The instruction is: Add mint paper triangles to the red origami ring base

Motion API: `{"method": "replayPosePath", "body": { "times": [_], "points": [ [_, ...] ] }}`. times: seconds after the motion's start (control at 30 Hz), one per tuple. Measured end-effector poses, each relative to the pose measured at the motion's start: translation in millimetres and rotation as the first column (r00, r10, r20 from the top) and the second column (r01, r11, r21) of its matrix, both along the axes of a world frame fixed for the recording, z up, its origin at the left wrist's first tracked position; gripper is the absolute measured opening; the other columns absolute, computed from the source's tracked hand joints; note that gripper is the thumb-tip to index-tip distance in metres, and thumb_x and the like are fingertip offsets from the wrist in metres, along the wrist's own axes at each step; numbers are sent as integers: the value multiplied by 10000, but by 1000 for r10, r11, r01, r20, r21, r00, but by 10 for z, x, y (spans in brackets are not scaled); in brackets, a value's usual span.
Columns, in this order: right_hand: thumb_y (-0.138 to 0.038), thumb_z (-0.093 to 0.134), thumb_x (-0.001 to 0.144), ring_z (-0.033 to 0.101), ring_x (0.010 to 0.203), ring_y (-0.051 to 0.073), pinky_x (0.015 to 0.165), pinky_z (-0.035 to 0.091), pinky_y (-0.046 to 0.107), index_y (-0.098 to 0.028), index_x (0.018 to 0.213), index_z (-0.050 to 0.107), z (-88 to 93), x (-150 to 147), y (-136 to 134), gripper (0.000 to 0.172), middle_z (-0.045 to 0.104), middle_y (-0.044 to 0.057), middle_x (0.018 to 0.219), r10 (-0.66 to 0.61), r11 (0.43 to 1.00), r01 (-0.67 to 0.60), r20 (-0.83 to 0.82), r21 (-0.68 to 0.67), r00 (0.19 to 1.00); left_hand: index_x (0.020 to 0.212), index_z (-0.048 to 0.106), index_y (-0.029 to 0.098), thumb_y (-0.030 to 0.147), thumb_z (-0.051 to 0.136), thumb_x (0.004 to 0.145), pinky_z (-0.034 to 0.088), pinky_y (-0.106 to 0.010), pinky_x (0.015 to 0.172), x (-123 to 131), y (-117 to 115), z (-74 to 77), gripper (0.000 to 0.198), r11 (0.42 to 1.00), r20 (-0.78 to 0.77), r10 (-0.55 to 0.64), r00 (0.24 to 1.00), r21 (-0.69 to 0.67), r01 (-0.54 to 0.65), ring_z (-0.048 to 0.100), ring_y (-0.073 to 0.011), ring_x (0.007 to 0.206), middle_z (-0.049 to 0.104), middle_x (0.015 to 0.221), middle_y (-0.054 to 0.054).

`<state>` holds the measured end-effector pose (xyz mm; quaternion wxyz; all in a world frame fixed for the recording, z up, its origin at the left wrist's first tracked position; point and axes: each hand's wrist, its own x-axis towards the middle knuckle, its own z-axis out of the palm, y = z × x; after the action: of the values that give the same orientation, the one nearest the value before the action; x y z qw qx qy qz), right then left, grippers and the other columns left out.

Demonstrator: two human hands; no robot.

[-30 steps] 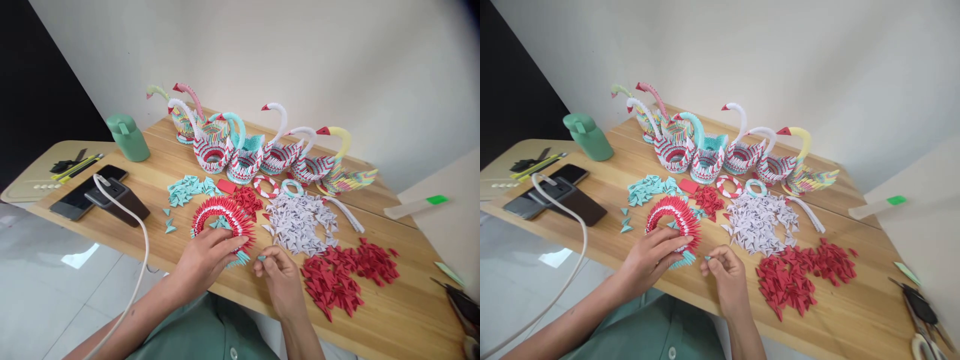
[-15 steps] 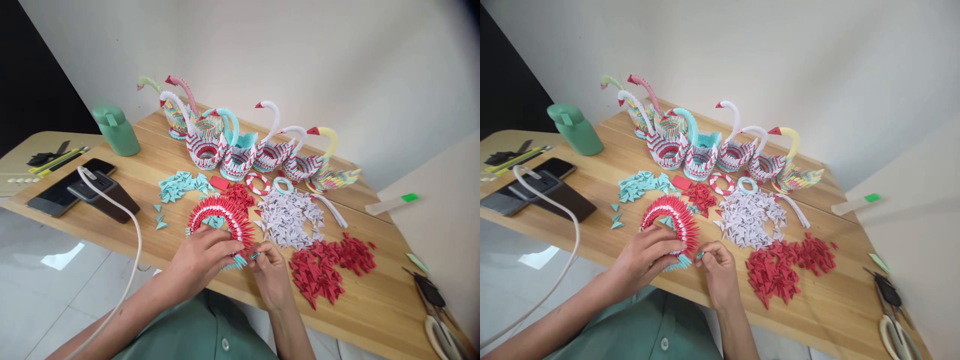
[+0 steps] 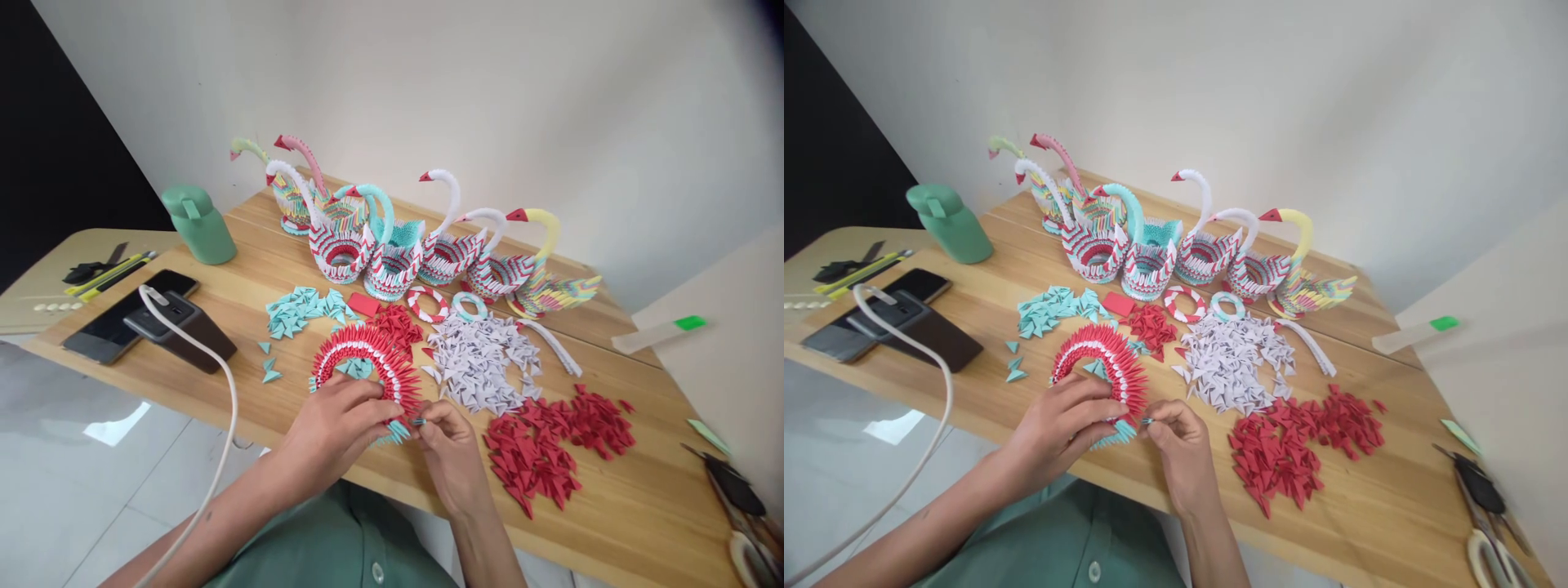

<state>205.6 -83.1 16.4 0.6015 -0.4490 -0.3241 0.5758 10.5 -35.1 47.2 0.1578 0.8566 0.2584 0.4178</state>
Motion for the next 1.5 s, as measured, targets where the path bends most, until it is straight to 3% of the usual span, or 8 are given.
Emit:
{"method": "replayPosePath", "body": {
  "times": [0.4,0.67,0.93,1.5],
  "points": [
    [-364,843,703,603,662,164,664,488,295,-244,716,716,-62,54,19,175,682,-4,737,12,999,-18,132,43,991,1112,612,170,205,526,974,470,-309,770,-21,11,-8,166,999,-45,-4,999,-53,2,655,-175,902,697,995,-58],
    [-419,883,632,591,545,132,583,475,269,-223,694,692,-12,24,38,281,671,-15,724,34,997,-34,-2,-67,999,1098,619,184,185,528,967,453,-315,763,-3,3,-50,159,999,-61,9,998,-39,-11,641,-174,869,692,988,-50],
    [-407,896,622,576,512,124,560,430,233,-222,702,670,-38,34,15,303,656,-37,589,83,988,-86,-31,-126,996,1098,623,188,203,509,980,437,-308,745,4,-9,-33,164,1000,-57,-3,998,0,3,644,-171,861,689,967,-50],
    [-341,876,670,608,596,113,616,464,213,-225,750,688,-129,69,-18,234,666,-36,679,64,997,-59,93,-54,994,1121,597,185,176,587,942,435,-306,789,-49,-6,-28,180,997,-36,-15,999,-75,12,638,-165,906,682,1013,-37]
  ]
}}
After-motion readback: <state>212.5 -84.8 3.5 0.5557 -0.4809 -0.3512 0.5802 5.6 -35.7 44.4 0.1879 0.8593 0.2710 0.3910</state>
